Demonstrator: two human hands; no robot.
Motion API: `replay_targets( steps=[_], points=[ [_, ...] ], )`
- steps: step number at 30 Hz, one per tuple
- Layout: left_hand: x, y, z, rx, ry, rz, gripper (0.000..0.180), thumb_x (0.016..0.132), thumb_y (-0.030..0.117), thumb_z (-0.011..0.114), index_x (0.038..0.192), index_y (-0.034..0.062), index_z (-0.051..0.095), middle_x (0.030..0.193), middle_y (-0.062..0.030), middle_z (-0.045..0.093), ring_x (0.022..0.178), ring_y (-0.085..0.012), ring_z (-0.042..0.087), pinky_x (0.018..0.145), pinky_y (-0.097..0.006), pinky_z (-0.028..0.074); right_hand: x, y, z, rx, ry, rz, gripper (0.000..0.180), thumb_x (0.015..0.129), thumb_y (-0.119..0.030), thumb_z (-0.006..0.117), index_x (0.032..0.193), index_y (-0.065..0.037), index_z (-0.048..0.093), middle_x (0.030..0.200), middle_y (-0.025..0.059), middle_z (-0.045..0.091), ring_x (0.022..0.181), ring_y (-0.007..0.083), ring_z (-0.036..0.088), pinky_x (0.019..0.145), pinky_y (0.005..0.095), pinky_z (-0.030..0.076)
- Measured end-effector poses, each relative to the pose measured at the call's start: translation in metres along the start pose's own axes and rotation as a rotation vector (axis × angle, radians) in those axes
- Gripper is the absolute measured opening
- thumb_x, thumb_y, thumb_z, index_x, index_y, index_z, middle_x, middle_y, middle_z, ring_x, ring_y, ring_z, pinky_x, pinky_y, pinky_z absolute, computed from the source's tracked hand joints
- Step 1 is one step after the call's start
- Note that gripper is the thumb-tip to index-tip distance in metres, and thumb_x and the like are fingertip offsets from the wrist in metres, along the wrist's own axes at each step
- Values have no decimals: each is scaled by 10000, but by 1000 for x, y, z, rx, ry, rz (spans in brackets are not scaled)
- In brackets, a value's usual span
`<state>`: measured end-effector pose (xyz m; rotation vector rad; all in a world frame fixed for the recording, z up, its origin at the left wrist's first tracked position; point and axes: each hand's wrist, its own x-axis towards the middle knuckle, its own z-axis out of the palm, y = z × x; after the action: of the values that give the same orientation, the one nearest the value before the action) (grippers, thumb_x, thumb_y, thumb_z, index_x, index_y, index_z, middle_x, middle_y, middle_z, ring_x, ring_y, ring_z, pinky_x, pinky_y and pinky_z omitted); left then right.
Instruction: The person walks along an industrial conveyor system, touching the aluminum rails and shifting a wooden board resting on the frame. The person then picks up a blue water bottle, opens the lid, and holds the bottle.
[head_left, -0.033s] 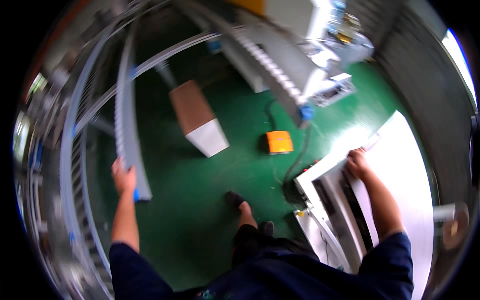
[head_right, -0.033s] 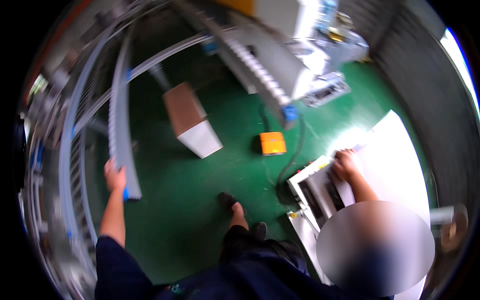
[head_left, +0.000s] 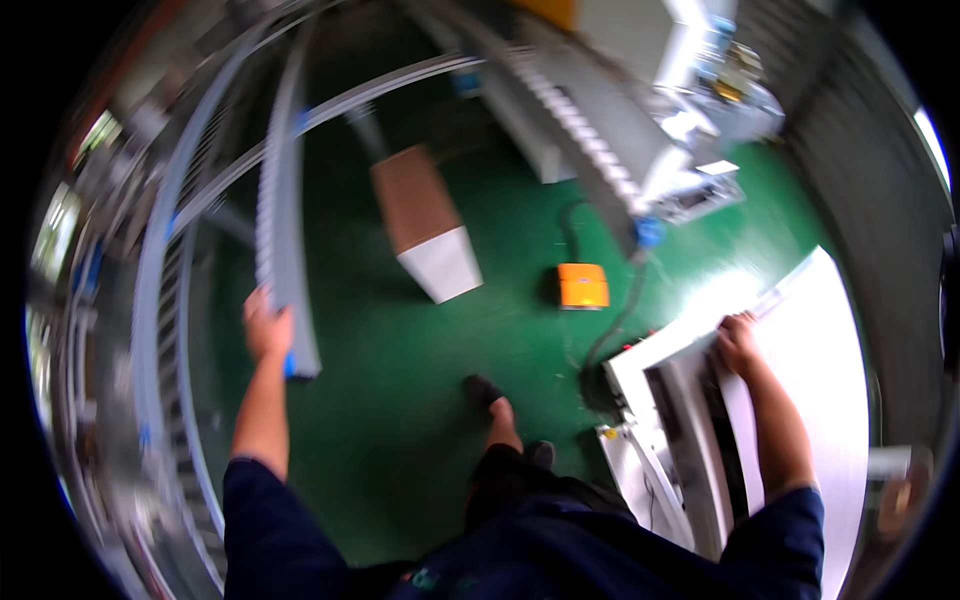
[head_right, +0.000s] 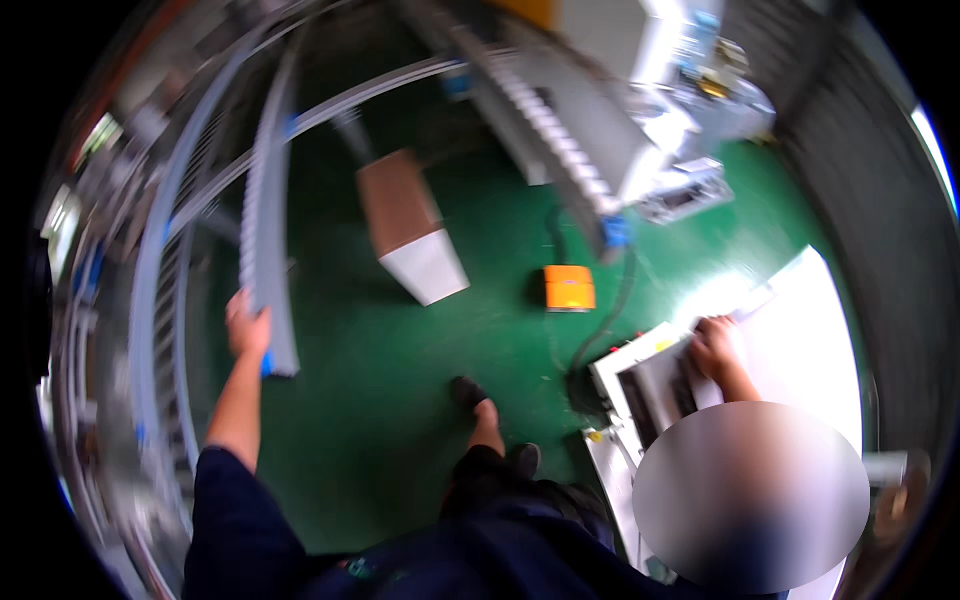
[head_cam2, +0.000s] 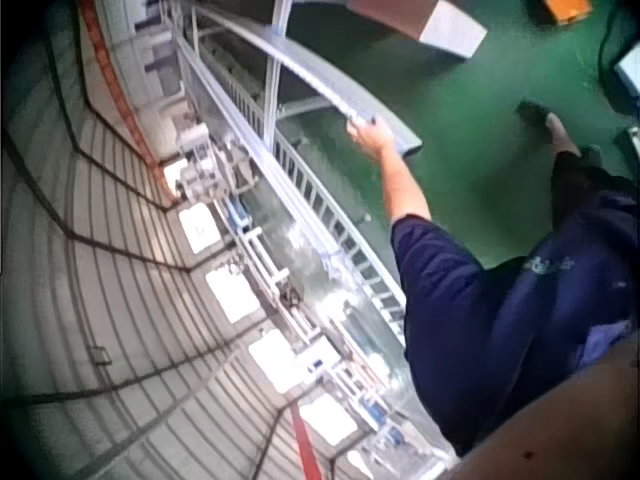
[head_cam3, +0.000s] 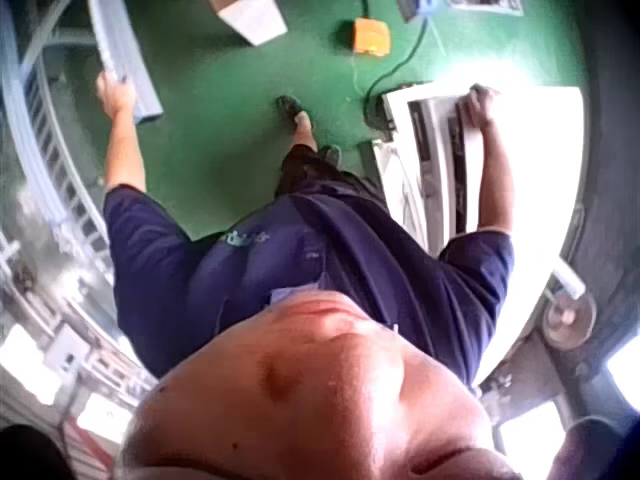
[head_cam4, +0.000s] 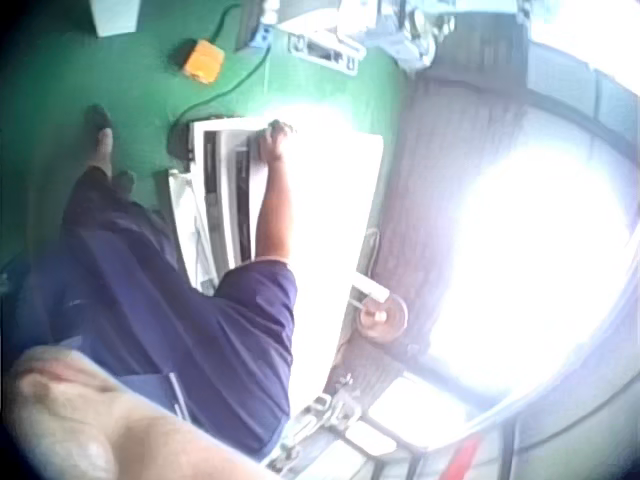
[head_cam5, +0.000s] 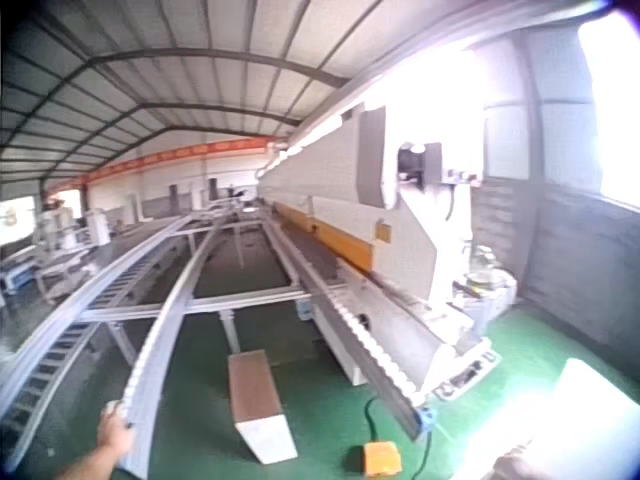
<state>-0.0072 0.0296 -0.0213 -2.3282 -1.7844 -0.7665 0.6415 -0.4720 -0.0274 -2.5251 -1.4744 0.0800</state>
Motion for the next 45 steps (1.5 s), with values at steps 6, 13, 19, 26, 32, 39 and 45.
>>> replay_targets(
  steps=[6,13,19,26,32,39,45],
  points=[
    [-7,16,-10,111,-38,-174,368,789,274,658,1033,13,568,1197,-145,514,1155,-336,519,931,-445,485,-1,-4,-7,18,-3,-29,209,792,-182,503,788,-3,610,824,191,629,872,382,565,854,444,426],
    [-6,20,-25,148,-118,-226,363,803,256,645,1082,40,560,1213,-118,515,1175,-312,515,940,-433,494,4,17,9,93,32,-105,227,806,-207,480,755,-12,585,785,185,612,838,369,564,836,439,412],
    [-6,19,-19,124,-51,-179,677,806,252,639,1426,115,405,1424,-51,469,1236,-290,493,980,-415,484,4,17,10,93,41,-97,256,815,-242,476,740,-15,570,778,187,592,828,369,543,814,446,400],
    [-6,14,-21,76,-90,-129,737,798,247,644,1473,150,366,1394,-65,500,1223,-307,492,1048,-408,425,4,14,7,101,45,-104,273,818,-253,475,728,-11,565,768,189,589,814,371,546,803,445,398],
    [-8,18,-23,139,-10,-147,564,766,233,659,1290,112,491,1213,-120,553,1147,-324,505,1007,-433,408,4,14,7,107,38,-93,263,816,-241,479,721,-12,565,763,189,593,806,372,553,800,441,400],
    [-9,18,-22,83,23,-127,594,760,226,666,1312,118,477,1225,-115,549,1163,-325,499,1013,-434,411,3,15,7,99,43,-90,260,816,-241,483,725,-14,570,767,186,598,817,366,554,813,437,399],
    [-9,18,-22,32,34,-89,649,760,222,670,1366,124,455,1236,-111,566,1189,-320,494,1036,-427,406,4,17,6,75,20,-91,230,810,-211,475,756,-20,592,784,183,617,832,353,577,841,422,416]
  ],
)
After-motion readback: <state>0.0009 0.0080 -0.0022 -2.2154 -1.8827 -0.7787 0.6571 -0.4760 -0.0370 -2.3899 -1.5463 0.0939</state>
